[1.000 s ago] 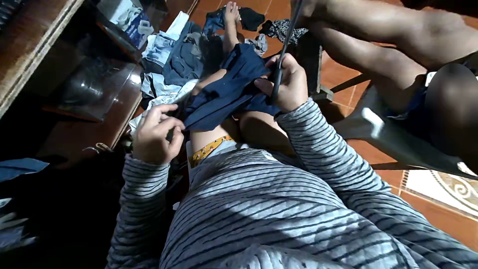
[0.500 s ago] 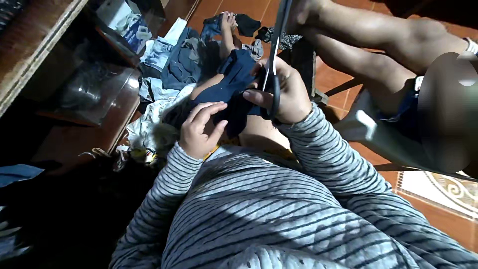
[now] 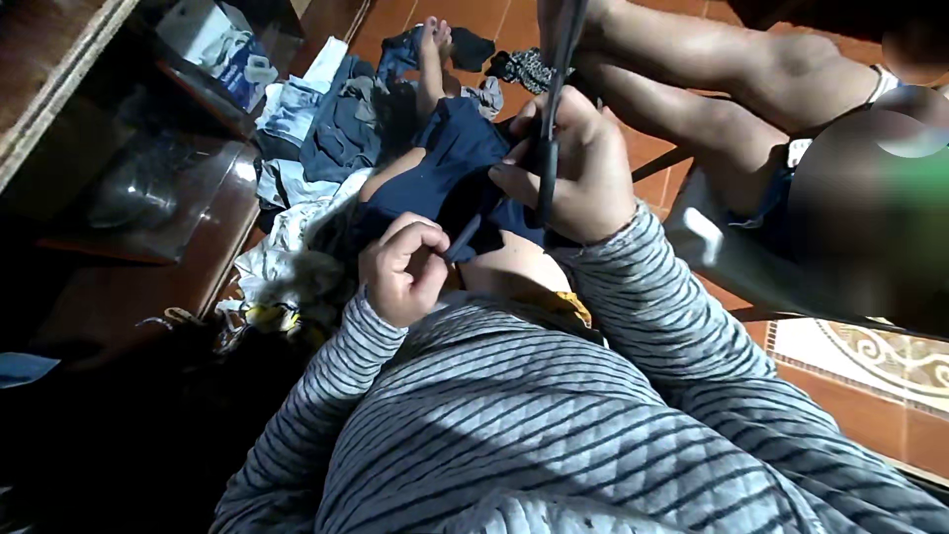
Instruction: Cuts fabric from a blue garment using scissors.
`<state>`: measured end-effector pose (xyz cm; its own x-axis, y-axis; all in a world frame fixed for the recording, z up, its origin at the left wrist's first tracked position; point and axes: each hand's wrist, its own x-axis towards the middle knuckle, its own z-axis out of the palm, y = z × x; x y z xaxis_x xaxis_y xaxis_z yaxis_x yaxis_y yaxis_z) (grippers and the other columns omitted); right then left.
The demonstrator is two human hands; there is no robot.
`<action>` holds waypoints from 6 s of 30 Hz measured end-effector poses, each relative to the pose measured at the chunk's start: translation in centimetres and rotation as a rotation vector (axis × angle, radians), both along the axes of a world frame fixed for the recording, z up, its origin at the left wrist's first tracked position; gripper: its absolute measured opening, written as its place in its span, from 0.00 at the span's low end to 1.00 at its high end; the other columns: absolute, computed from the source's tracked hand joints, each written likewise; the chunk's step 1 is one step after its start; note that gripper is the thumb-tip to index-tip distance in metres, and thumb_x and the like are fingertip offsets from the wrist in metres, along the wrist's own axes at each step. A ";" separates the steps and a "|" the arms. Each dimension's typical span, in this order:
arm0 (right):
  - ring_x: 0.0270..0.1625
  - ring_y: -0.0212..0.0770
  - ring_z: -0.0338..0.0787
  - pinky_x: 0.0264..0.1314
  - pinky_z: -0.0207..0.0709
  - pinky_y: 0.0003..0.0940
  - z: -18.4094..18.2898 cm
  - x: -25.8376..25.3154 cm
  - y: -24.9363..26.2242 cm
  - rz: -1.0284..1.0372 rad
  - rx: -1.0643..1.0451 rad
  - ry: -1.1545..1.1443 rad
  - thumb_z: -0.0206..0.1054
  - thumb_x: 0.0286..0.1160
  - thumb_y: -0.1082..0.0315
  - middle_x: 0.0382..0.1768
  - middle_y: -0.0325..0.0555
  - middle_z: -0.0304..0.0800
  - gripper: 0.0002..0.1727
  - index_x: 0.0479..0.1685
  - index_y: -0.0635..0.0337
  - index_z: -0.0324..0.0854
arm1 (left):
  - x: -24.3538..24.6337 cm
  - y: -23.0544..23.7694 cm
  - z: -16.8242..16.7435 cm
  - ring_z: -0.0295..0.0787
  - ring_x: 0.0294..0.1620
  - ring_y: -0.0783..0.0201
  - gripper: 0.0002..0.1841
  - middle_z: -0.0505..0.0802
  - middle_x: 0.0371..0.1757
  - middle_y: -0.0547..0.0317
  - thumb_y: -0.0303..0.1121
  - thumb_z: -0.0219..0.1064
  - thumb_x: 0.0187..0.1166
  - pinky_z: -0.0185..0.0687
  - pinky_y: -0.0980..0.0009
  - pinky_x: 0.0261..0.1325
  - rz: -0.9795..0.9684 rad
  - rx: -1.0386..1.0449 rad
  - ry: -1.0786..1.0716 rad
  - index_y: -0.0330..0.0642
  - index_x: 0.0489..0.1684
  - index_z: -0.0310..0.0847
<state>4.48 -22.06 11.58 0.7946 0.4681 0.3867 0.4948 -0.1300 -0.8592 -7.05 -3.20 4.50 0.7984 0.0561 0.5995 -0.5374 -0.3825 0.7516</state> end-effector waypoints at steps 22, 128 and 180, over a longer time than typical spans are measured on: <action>0.31 0.31 0.90 0.31 0.88 0.28 -3.9 -5.2 2.8 0.386 0.203 0.153 0.76 0.69 0.61 0.33 0.40 0.90 0.24 0.58 0.66 0.74 | 0.4 1.8 3.9 0.84 0.70 0.61 0.22 0.89 0.65 0.64 0.52 0.39 0.91 0.80 0.54 0.72 -0.252 -1.133 0.283 0.58 0.68 0.76; 0.22 0.23 0.86 0.26 0.82 0.19 -8.0 -6.1 3.7 0.911 0.536 0.875 0.65 0.70 0.28 0.22 0.25 0.86 0.32 0.50 0.48 0.82 | -2.2 0.9 0.7 0.93 0.42 0.72 0.13 0.97 0.44 0.65 0.28 0.79 0.69 0.92 0.70 0.46 -0.213 -0.766 0.130 0.52 0.50 0.91; 0.45 0.32 0.93 0.49 0.88 0.30 -8.5 -5.0 3.1 0.275 0.253 0.462 0.80 0.57 0.70 0.46 0.40 0.93 0.35 0.65 0.62 0.66 | -2.0 3.0 3.4 0.92 0.42 0.71 0.12 0.93 0.44 0.68 0.18 0.65 0.78 0.92 0.70 0.51 0.308 -0.755 0.324 0.44 0.52 0.85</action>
<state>-0.56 -18.94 3.12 0.7699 0.6188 0.1560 0.0485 0.1870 -0.9812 -9.01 -0.17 7.89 0.8070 0.5873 0.0619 -0.2090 0.1860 0.9601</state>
